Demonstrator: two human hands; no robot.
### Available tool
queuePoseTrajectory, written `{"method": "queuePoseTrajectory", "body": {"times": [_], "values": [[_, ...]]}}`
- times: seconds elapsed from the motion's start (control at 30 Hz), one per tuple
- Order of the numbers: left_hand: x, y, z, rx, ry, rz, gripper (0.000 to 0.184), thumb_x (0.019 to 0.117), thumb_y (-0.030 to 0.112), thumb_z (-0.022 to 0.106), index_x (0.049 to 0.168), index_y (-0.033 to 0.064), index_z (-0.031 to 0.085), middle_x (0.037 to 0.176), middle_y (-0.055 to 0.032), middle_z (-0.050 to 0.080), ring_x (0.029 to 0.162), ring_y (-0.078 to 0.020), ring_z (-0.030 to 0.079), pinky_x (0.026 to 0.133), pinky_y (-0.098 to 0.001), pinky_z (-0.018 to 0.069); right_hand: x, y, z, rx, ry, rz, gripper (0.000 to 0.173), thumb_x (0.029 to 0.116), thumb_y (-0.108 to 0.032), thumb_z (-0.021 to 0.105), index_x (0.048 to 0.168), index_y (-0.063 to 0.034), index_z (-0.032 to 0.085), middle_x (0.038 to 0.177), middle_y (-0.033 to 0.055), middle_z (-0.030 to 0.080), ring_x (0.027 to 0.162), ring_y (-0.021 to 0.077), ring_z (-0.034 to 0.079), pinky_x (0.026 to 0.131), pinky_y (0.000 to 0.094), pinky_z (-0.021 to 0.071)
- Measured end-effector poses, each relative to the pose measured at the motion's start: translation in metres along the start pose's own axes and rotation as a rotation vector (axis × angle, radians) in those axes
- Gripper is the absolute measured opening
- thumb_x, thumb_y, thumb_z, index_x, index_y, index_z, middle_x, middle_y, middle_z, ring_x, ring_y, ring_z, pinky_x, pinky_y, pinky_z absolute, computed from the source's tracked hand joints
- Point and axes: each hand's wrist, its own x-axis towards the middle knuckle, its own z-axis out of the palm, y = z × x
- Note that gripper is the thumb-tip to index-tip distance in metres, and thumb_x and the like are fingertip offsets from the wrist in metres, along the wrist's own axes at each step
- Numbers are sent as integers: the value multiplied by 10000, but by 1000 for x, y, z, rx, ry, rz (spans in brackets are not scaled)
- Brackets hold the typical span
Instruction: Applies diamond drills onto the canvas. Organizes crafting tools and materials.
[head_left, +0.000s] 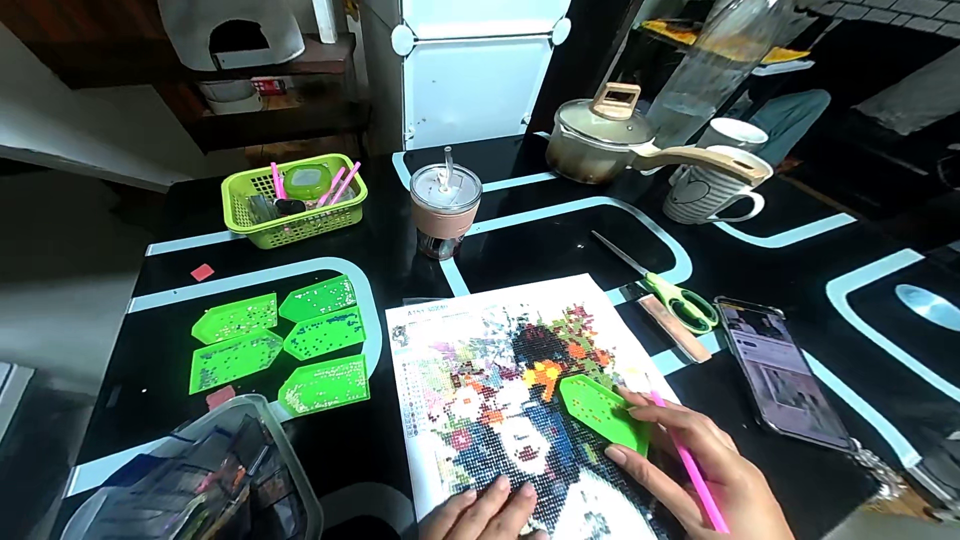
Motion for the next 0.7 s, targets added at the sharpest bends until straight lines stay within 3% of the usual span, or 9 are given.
{"method": "queuePoseTrajectory", "body": {"times": [0.2,0.43,0.6,0.7], "values": [[-1,-4,1,134,37,-72,856,871,522,717,1525,37,451,1628,-218,347,1516,-395,319,1212,-572,236,0,2,2,15,13,-13,469,884,-478,769,1186,-126,701,1296,84,704,1281,201,593,1077,479,413],[-2,-13,7,234,150,-146,1147,743,762,669,1546,-8,393,1627,-261,318,1516,-416,309,1193,-613,247,1,2,1,13,15,-21,469,882,-475,766,1184,-121,703,1289,90,704,1282,219,594,1074,493,420],[0,-19,2,300,244,-224,1263,657,825,681,1523,-54,406,1615,-267,337,1498,-412,350,1172,-607,292,2,4,4,5,37,-27,478,875,-516,751,1174,-146,706,1290,63,708,1270,212,606,1063,501,430],[0,-20,3,349,271,-235,1271,668,851,640,1515,-68,411,1606,-273,348,1486,-421,367,1163,-595,315,1,5,5,5,44,-22,479,874,-527,744,1174,-156,707,1292,47,709,1256,202,610,1050,490,432]]}}
